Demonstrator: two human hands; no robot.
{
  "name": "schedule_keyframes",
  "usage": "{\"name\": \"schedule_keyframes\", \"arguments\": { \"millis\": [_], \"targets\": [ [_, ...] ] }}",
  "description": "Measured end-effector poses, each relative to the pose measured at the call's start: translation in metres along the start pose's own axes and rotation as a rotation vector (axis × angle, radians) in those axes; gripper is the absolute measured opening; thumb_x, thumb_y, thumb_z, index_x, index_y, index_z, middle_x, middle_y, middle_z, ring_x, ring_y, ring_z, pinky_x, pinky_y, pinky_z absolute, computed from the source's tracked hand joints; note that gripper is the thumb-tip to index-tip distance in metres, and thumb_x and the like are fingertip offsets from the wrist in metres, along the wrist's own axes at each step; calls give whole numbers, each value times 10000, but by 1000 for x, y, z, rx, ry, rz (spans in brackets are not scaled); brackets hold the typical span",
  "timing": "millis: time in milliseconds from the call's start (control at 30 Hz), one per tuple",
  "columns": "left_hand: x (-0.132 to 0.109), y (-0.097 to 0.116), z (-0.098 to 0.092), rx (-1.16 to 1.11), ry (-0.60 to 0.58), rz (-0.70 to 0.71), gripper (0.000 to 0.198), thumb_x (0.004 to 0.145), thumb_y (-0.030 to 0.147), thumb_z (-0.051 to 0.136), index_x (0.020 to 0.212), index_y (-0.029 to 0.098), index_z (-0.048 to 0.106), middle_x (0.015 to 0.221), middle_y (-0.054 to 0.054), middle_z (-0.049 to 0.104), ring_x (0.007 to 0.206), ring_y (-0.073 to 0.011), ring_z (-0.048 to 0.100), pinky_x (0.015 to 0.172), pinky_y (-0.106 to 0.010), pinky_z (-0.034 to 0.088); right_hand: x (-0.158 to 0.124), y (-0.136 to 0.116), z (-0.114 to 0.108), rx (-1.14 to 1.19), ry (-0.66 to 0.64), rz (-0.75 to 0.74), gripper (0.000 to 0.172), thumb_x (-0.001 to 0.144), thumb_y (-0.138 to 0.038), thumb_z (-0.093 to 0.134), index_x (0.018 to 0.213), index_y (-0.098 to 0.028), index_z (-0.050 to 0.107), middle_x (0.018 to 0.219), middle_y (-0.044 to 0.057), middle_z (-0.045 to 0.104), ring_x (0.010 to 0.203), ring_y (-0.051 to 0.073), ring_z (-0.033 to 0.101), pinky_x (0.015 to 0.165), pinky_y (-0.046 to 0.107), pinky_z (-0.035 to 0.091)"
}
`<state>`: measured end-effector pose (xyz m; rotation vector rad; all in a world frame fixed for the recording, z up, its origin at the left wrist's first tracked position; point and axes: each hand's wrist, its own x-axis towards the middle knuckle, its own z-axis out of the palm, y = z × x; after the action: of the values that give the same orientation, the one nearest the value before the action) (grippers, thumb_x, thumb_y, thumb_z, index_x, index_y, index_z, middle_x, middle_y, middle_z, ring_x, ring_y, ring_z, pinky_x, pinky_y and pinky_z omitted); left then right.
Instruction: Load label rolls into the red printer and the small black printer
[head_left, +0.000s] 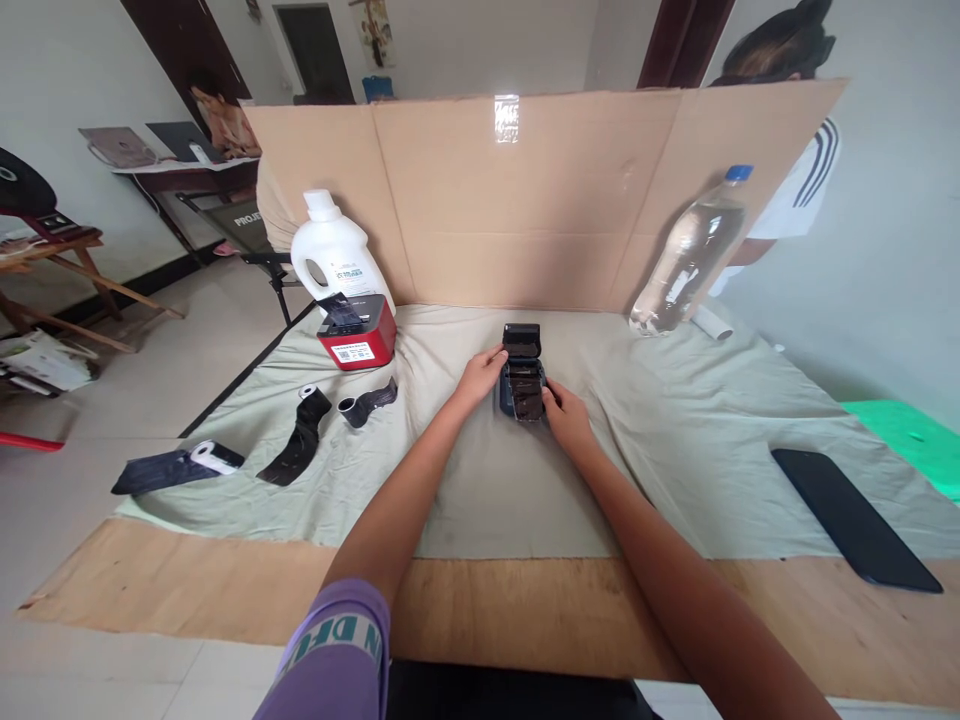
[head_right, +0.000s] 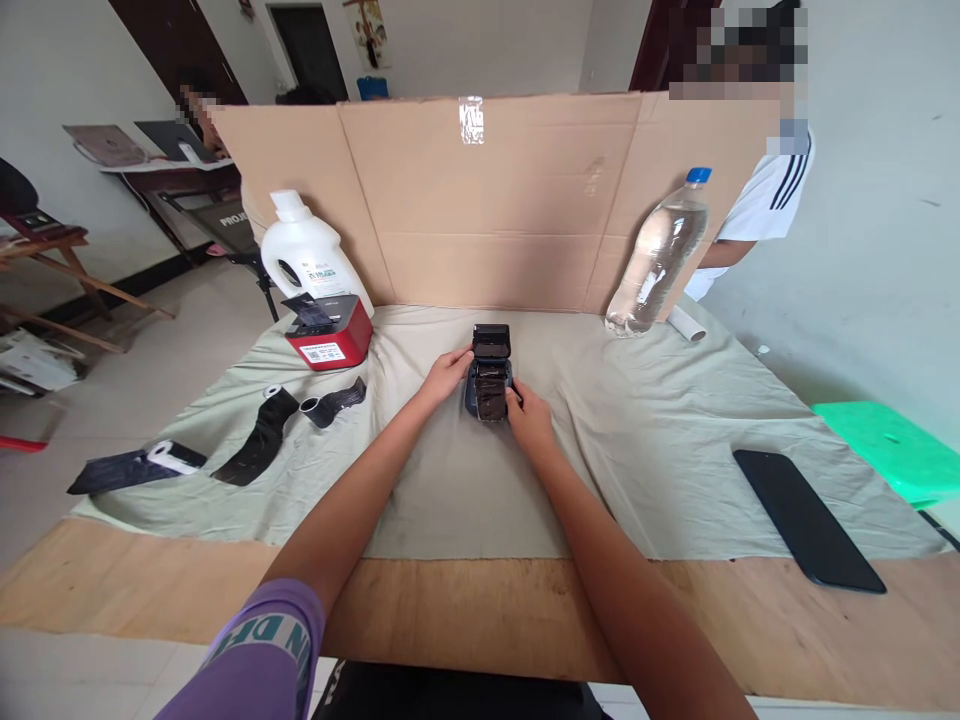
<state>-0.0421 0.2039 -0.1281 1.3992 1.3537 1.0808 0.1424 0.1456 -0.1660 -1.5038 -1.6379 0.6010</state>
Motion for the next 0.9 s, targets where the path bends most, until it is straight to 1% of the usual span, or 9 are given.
{"name": "schedule_keyframes", "arguments": {
  "millis": [67, 133, 267, 400, 500, 600, 733, 800, 900],
  "targets": [
    [4, 5, -4, 259, 6, 175, 396, 922, 343, 557, 1250, 171, 700, 799, -38, 703, 752, -163, 611, 751, -257, 467, 0, 0, 0, -3, -7, 6, 461, 960, -344, 427, 1333, -161, 628, 1229, 118, 712, 1113, 275, 667, 983, 425, 495],
    [11, 17, -8, 582, -61, 269, 339, 902, 323, 567, 1169, 216, 745, 903, -45, 735, 828, -178, 643, 767, -263, 475, 0, -1, -1, -20, -7, 12, 457, 962, -344, 432, 1329, -158, 631, 1214, 122, 718, 1108, 284, 670, 982, 429, 492],
    [28, 55, -2, 1094, -327, 231, 285, 799, 315, 677, 1065, 288, 776, 1127, -23, 739, 1051, -223, 649, 831, -275, 483, 0, 0, 0, -17, 3, -1, 438, 965, -334, 438, 1315, -170, 642, 1233, 122, 710, 1128, 289, 665, 977, 419, 496],
    [41, 77, 19, 1226, -458, 137, 285, 598, 227, 806, 883, 234, 803, 1002, -82, 762, 940, -275, 680, 794, -323, 500, 0, 3, 2, 2, 3, -7, 427, 967, -335, 440, 1312, -189, 644, 1221, 109, 717, 1110, 277, 676, 966, 405, 503],
    [44, 81, 24, 1260, -496, 125, 300, 573, 197, 788, 873, 213, 798, 989, -92, 758, 904, -274, 677, 765, -322, 496, 0, 4, 1, -13, 0, -12, 430, 971, -331, 435, 1323, -189, 636, 1231, 111, 712, 1125, 282, 670, 975, 413, 496],
    [40, 80, 7, 1170, -483, 205, 335, 608, 247, 755, 941, 219, 784, 977, -56, 748, 898, -237, 663, 747, -282, 483, 0, 3, 1, -26, -4, -9, 443, 972, -326, 432, 1339, -169, 623, 1235, 127, 708, 1124, 292, 670, 979, 425, 492],
    [21, 71, -34, 647, -349, 360, 320, 670, 332, 706, 936, 159, 742, 957, -50, 712, 884, -203, 638, 773, -270, 484, -1, 2, 0, -23, -3, -6, 453, 971, -343, 436, 1342, -163, 622, 1245, 135, 702, 1155, 297, 657, 1000, 433, 483],
    [4, 61, -55, 365, -284, 311, 311, 700, 356, 679, 924, 142, 707, 950, -56, 695, 880, -190, 629, 783, -274, 490, 0, 3, 1, -34, 3, -7, 462, 973, -361, 433, 1339, -156, 625, 1255, 144, 695, 1167, 304, 650, 1012, 444, 475],
    [-29, 40, -81, 11, -159, 126, 310, 737, 357, 628, 964, 148, 651, 888, -40, 660, 782, -150, 609, 726, -263, 500, 0, 4, 1, -45, 6, 8, 493, 975, -387, 425, 1350, -130, 616, 1238, 162, 700, 1125, 309, 668, 1018, 456, 470]
  ]
}}
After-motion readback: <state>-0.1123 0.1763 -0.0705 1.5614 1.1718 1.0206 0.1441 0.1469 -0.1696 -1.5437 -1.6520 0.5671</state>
